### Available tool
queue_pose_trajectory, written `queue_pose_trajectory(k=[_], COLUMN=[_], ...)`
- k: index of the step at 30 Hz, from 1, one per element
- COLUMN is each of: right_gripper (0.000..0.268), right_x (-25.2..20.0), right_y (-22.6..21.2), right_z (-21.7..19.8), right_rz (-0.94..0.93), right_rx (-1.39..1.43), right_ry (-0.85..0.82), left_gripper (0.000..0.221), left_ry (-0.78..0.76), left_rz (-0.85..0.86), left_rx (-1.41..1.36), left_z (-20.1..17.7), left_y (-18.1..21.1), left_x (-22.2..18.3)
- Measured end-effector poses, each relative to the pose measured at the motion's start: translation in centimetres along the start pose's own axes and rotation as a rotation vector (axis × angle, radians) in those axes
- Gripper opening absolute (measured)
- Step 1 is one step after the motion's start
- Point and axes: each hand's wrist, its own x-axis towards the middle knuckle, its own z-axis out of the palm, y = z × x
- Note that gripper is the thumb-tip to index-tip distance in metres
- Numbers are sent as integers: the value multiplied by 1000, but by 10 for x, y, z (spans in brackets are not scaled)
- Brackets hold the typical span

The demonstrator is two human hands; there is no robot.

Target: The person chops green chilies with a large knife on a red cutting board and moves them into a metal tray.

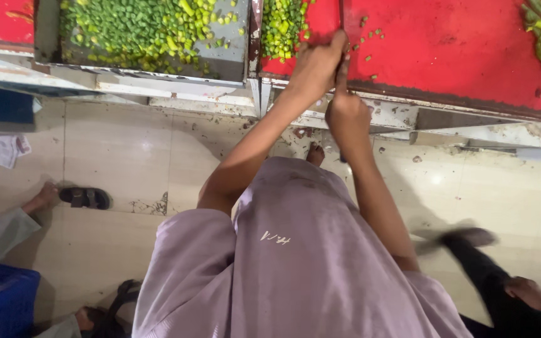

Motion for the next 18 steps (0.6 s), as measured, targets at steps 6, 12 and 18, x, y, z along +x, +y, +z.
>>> queue_pose_trajectory(k=[6, 12, 18], right_gripper=[81, 91, 94], right_x=[22, -23, -21], right_y=[28, 63, 63], right_z=[-5, -52, -27], right_rz=[-38, 260, 281], right_rx=[125, 241, -128], right_ry=[75, 131, 112], left_gripper=[72, 64, 50], left_ry=[-143, -580, -626], left_rz=[31, -351, -518], left_rx=[19, -44, -9], left_z=[-36, -52, -51], left_y=[35, 34, -5], left_x=[-51, -142, -211])
